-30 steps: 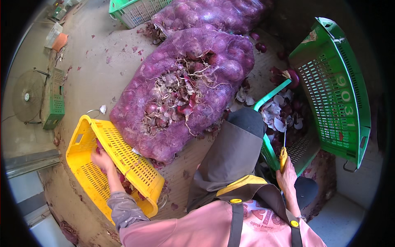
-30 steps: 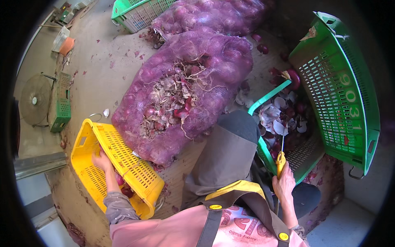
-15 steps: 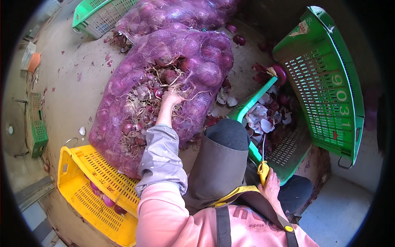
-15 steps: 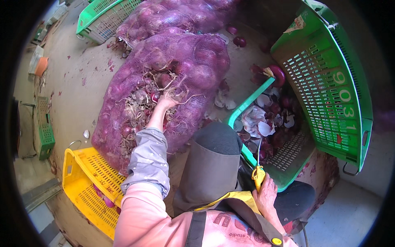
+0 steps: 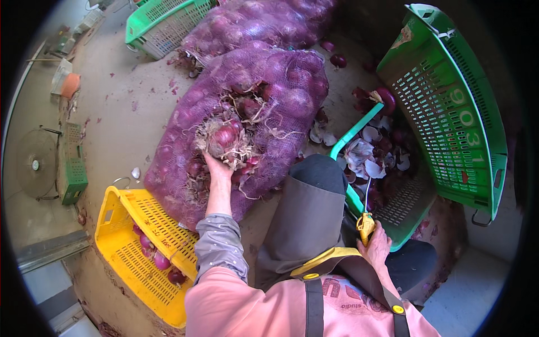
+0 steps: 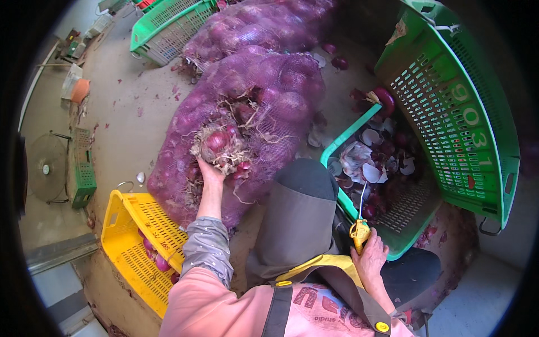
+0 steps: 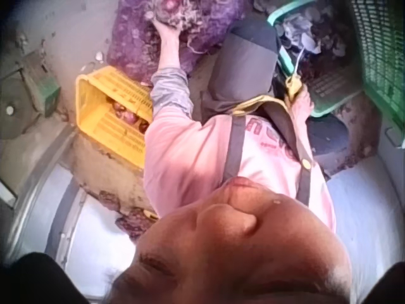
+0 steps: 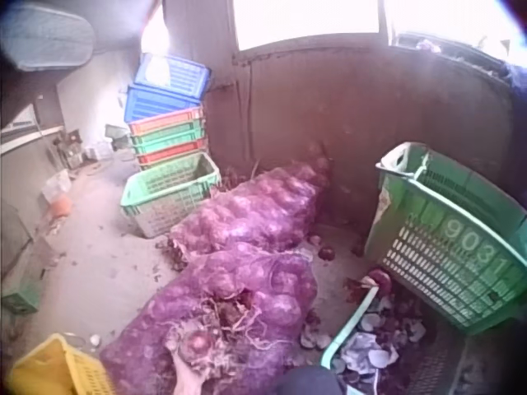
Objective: The person peels red onions using shears, placing the peeled onions into a yellow crate and the skins into a green crate.
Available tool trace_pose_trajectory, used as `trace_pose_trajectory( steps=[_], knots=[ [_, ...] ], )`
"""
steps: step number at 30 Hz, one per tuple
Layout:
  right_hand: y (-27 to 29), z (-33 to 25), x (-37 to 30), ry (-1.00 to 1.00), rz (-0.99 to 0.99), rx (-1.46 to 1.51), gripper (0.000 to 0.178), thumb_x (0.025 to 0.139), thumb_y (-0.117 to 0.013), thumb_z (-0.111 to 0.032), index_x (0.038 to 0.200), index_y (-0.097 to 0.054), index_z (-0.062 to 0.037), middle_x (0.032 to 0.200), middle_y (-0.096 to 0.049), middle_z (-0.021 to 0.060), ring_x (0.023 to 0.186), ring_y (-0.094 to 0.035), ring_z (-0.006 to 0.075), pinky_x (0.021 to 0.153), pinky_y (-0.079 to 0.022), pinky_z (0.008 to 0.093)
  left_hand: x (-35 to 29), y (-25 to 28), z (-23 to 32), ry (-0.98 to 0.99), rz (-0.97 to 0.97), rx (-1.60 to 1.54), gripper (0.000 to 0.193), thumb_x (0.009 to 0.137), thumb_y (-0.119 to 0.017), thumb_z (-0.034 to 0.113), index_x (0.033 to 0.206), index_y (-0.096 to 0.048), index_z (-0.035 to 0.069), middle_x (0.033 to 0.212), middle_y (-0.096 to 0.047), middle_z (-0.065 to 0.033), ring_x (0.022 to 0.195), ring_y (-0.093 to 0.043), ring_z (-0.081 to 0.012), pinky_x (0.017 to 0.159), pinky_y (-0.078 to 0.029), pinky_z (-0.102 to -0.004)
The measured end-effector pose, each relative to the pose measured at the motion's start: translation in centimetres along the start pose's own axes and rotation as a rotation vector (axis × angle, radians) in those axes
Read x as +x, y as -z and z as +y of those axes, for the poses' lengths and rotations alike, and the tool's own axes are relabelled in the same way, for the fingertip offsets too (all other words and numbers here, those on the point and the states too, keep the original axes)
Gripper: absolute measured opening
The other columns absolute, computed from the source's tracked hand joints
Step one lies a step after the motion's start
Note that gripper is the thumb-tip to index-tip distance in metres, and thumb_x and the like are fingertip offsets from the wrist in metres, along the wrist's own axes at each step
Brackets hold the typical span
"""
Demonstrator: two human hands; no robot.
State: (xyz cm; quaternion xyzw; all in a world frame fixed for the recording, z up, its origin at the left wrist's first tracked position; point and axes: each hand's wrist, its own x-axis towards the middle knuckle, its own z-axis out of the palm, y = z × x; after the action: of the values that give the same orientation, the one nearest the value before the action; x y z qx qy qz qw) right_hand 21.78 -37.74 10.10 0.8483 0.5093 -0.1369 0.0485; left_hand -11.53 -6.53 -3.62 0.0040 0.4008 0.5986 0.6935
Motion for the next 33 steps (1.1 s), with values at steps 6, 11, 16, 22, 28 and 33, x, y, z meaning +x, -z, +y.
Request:
trace_pose_trajectory(
  steps=[6, 11, 16, 22, 28, 33],
  knots=[
    [0.7, 0.7, -0.5, 0.005, -0.049, 0.138, 0.068, 0.066, -0.069, -0.023, 0.12, -0.035, -0.0003, 0.1, -0.053, 0.017, 0.091, -0.054, 0.0308, 0.079, -0.038, 0.0452, -2.8, -10.7, -0.7, 0.062, -0.31, -0.023, 0.056, 0.086, -0.03, 0.054, 0.117, -0.046, 0.009, 0.107, -0.054, -0.0076, 0.091, -0.057, -0.0268, 0.07, -0.052, -0.0438],
    [1.9, 1.9, -1.5, -0.03, 0.046, 0.29, 0.06, 0.075, -0.058, -0.022, 0.124, -0.032, 0.0016, 0.099, -0.053, 0.0214, 0.092, -0.052, 0.0368, 0.077, -0.043, 0.0448, -3.6, -19.2, -4.6, 0.198, -0.699, -0.229, 0.061, 0.083, -0.04, 0.056, 0.121, -0.042, 0.008, 0.115, -0.048, -0.0152, 0.096, -0.054, -0.0352, 0.074, -0.049, -0.0515],
    [3.8, 3.6, -2.5, -0.164, 0.091, 0.367, 0.057, 0.077, -0.056, -0.021, 0.125, -0.032, -0.0003, 0.099, -0.052, 0.0219, 0.092, -0.052, 0.0376, 0.076, -0.042, 0.0457, -9.4, -26.4, -11.6, -0.133, -1.042, -0.024, 0.06, 0.085, -0.043, 0.051, 0.127, -0.038, 0.01, 0.124, -0.044, -0.0157, 0.105, -0.05, -0.0338, 0.076, -0.047, -0.0517],
    [4.3, 6.2, -3.3, -0.308, 0.117, 0.551, 0.054, 0.081, -0.051, -0.023, 0.126, -0.031, -0.0006, 0.111, -0.05, 0.0234, 0.101, -0.05, 0.0388, 0.083, -0.042, 0.0446, -13.4, -25.9, -20.9, 0.77, -1.157, -0.171, 0.056, 0.081, -0.057, 0.029, 0.13, -0.035, 0.014, 0.129, -0.041, -0.0102, 0.117, -0.041, -0.028, 0.093, -0.038, -0.0464],
    [4.7, 6.8, -4.0, -0.395, 0.188, 0.612, 0.053, 0.081, -0.052, -0.021, 0.126, -0.033, -0.0016, 0.112, -0.051, 0.0228, 0.101, -0.051, 0.039, 0.084, -0.042, 0.0435, -15.3, -28.9, -21.1, 0.88, -1.165, -0.361, 0.072, 0.071, -0.067, 0.034, 0.131, -0.033, 0.013, 0.131, -0.037, -0.0129, 0.121, -0.033, -0.0354, 0.098, -0.026, -0.0571],
    [5.9, 5.5, -3.5, -0.299, 0.292, 0.597, 0.055, 0.078, -0.057, -0.019, 0.124, -0.035, 0.0014, 0.111, -0.051, 0.0232, 0.099, -0.052, 0.0381, 0.084, -0.042, 0.0423, -13.1, -25.9, -21.9, 1.238, -0.865, -0.324, 0.063, 0.071, -0.054, 0.05, 0.122, -0.044, 0.014, 0.127, -0.041, -0.0118, 0.114, -0.04, -0.0366, 0.093, -0.034, -0.0537]
  ],
)
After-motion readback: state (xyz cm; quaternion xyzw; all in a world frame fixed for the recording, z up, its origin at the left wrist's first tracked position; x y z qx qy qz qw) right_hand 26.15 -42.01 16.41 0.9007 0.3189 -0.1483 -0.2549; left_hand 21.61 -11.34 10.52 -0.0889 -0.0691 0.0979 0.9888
